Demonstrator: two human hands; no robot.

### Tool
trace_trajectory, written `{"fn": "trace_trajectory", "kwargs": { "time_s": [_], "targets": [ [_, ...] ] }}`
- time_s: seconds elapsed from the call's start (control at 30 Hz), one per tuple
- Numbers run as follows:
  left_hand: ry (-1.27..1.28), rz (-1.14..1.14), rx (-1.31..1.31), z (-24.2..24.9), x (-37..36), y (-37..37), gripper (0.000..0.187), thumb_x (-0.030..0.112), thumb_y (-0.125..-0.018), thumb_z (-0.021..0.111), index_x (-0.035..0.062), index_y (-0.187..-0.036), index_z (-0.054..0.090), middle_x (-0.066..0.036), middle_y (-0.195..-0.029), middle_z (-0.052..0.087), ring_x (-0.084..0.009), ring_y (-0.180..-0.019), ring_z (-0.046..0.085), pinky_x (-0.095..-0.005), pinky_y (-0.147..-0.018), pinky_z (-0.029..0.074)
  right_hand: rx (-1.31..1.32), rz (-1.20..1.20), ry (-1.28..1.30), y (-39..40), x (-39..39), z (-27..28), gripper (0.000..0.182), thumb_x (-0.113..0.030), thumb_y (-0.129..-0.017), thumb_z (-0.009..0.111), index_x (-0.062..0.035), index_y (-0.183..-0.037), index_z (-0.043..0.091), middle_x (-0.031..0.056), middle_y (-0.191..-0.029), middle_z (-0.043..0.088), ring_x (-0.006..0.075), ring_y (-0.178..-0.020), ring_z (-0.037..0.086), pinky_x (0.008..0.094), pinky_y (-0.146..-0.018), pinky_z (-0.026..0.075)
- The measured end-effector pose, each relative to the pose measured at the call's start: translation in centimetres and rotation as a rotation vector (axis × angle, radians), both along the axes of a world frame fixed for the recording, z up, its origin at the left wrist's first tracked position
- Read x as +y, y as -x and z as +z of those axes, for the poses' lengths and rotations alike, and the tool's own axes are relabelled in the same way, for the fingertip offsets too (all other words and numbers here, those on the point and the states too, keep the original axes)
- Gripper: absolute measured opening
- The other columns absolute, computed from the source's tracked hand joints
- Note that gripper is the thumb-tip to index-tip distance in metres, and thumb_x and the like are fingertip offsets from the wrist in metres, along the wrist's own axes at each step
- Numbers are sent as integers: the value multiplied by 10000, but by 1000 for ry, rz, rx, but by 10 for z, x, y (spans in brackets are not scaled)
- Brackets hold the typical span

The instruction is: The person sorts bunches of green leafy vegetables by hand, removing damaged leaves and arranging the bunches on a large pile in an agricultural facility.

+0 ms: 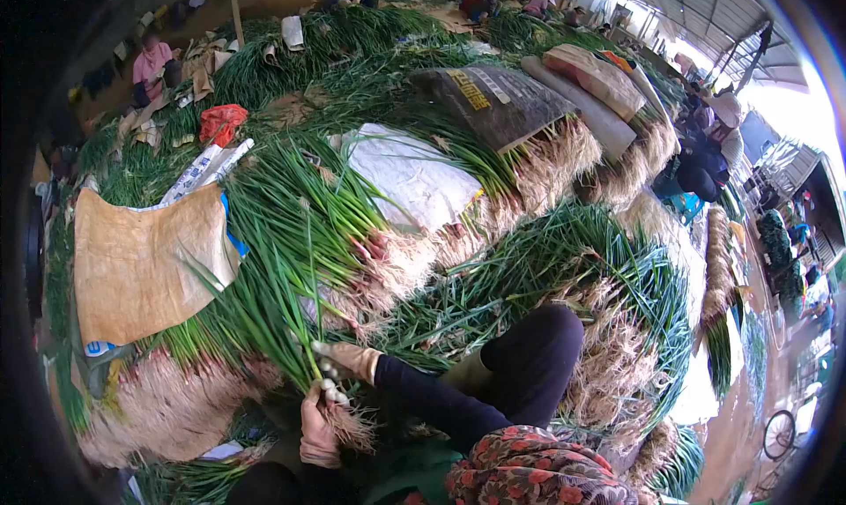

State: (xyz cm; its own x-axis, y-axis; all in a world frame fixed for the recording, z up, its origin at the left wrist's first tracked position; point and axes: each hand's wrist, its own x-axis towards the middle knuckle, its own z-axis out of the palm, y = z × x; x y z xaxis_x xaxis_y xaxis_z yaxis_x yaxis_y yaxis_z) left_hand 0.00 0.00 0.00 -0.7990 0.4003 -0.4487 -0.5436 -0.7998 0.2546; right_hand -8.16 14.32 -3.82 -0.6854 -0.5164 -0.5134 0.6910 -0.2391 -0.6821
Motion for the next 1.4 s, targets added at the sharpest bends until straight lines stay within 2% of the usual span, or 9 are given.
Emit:
{"fn": "trace_trajectory", "kwargs": {
  "time_s": [0.17,0.4,0.57,0.7,0.77,0.8,0.87,1.2,1.4],
  "targets": [
    [612,3,-47,2,-4,13,214,255,-906,548,48,-925,594,13,-711,555,-88,-623,527,-223,-556,417,874,10,-888,8,-44,4,383,-370,-845,604,-7,-965,613,125,-716,623,206,-685,607,358,-652,488],
    [640,109,54,6,-6,2,161,193,-876,597,46,-942,591,-6,-728,588,-98,-601,539,-229,-546,449,-547,-431,405,-13,-42,-9,214,-197,-926,426,-119,-733,478,-48,-550,393,107,-407,318,275,-381,283],
    [906,350,234,27,-38,26,252,180,-871,590,17,-1062,562,-80,-835,656,-123,-641,612,-214,-509,451,1520,929,-1037,-34,-34,-99,200,-188,-896,477,-68,-983,611,85,-920,638,271,-888,602,353,-733,498],
    [778,476,61,5,-72,32,257,212,-889,579,23,-1063,560,-20,-695,612,-117,-584,591,-233,-398,390,855,1537,-817,-61,-1,-69,300,-250,-925,430,-71,-1045,639,95,-1057,636,248,-951,603,345,-731,510],
    [534,267,2,9,-63,29,258,274,-888,588,49,-1012,587,61,-554,394,-96,-508,502,-226,-409,375,162,1131,-694,-25,5,-23,282,-228,-924,432,-71,-1028,642,119,-1087,624,243,-930,616,336,-728,520],
    [565,219,-22,10,-56,28,240,271,-886,590,60,-1000,589,63,-551,388,-92,-494,477,-227,-408,353,1105,1111,-1164,-21,8,-36,237,-174,-913,441,-58,-958,643,148,-1047,636,249,-887,634,318,-707,525],
    [621,120,-60,10,-41,30,204,265,-884,594,84,-976,592,68,-545,376,-83,-466,427,-228,-408,308,707,308,-1183,-1,5,5,295,-287,-850,542,-18,-938,623,186,-952,647,312,-916,617,376,-753,497],
    [593,177,-79,15,-31,34,260,230,-909,546,84,-1121,588,-8,-821,609,-159,-776,616,-214,-558,462,917,842,-962,9,-18,-1,377,-402,-818,553,-82,-1000,634,159,-944,649,349,-901,607,405,-798,475],
    [455,69,-45,-2,-29,33,295,238,-913,543,85,-1164,559,-20,-912,621,-144,-849,614,-203,-613,476,650,10,-1279,57,39,1,302,-310,-813,623,-56,-978,616,143,-844,653,264,-795,643,369,-705,498]
  ]
}}
